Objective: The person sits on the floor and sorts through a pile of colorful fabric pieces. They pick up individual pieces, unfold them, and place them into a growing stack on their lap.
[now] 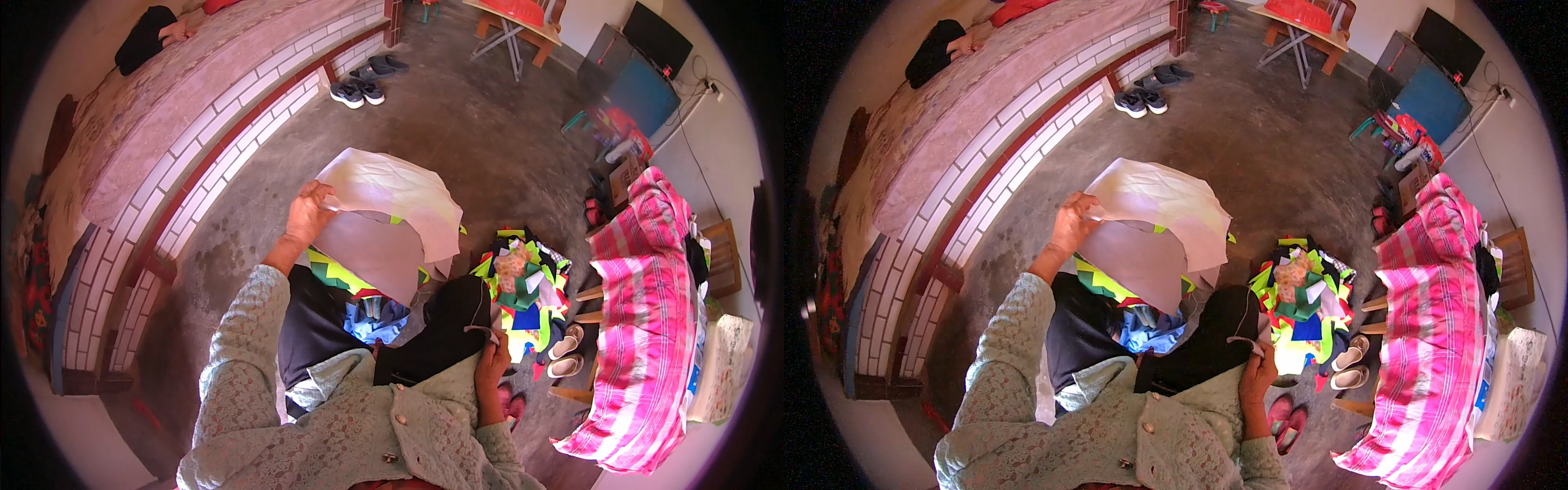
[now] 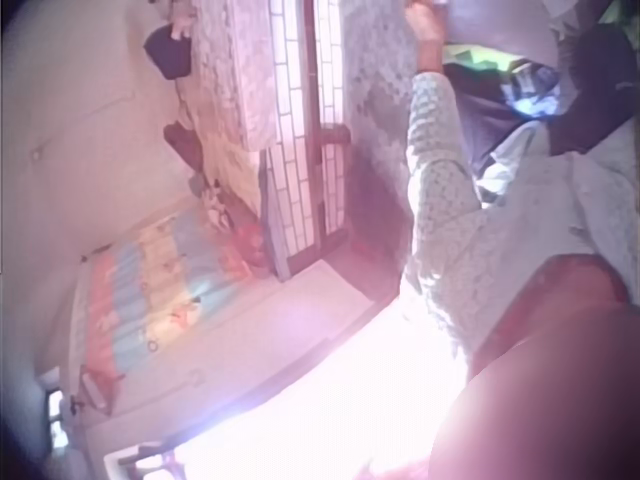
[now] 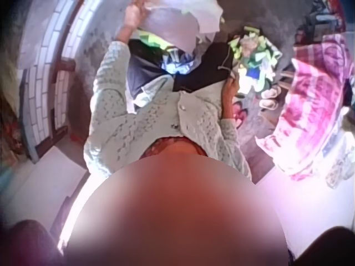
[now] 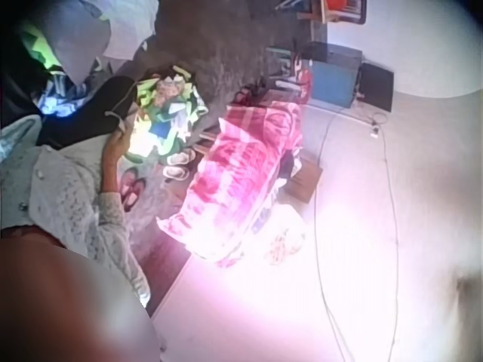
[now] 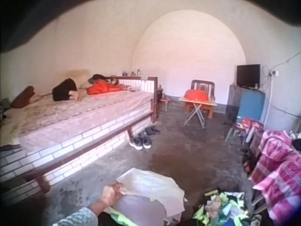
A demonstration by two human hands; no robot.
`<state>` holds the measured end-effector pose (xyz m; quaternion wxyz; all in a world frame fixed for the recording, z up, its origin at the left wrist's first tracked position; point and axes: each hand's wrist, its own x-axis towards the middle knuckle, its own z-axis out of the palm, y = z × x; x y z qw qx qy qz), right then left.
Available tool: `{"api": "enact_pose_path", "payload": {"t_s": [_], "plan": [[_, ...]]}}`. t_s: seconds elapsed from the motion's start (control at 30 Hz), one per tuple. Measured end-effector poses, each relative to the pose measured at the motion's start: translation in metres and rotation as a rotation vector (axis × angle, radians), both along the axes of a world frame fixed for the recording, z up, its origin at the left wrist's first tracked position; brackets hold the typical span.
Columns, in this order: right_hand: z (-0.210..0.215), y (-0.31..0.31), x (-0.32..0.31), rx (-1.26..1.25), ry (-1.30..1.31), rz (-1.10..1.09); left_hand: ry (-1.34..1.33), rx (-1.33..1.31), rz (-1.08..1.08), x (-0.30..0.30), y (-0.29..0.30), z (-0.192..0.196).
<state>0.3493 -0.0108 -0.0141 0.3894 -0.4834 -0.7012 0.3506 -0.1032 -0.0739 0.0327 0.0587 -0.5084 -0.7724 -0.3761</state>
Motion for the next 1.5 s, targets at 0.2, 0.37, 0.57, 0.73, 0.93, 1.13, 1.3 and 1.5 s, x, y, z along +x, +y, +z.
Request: {"api": "enact_pose_path", "payload": {"t_s": [0.2, 0.37, 0.57, 0.73, 0.93, 1.13, 1.3, 1.5], "plan": [[-0.004, 0.001, 0.0, 0.014, 0.02, 0.001, 0.313, -0.091, 0.014, 0.013, 0.001, -0.008], [-0.012, 0.003, 0.004, 0.022, 0.017, -0.017, 0.374, -0.123, 0.069, 0.013, 0.0, -0.021], [-0.004, 0.002, -0.001, 0.043, 0.003, -0.025, 0.435, -0.038, 0.086, 0.015, -0.005, -0.02], [-0.012, 0.003, 0.003, 0.011, -0.01, -0.023, 0.45, -0.031, 0.027, 0.025, -0.017, -0.006], [-0.002, 0.001, 0.002, -0.011, -0.042, -0.01, 0.391, -0.008, 0.056, 0.04, -0.033, -0.009], [-0.014, 0.022, 0.013, -0.212, 0.175, 0.051, 0.123, 0.077, 0.12, 0.073, -0.047, -0.006], [0.047, 0.039, -0.028, -0.774, 1.206, 0.456, -0.36, 0.187, -0.034, 0.123, -0.053, -0.005], [0.068, 0.022, -0.079, -1.024, 1.481, 0.573, -1.11, 0.08, -0.467, 0.179, -0.035, 0.002]]}}
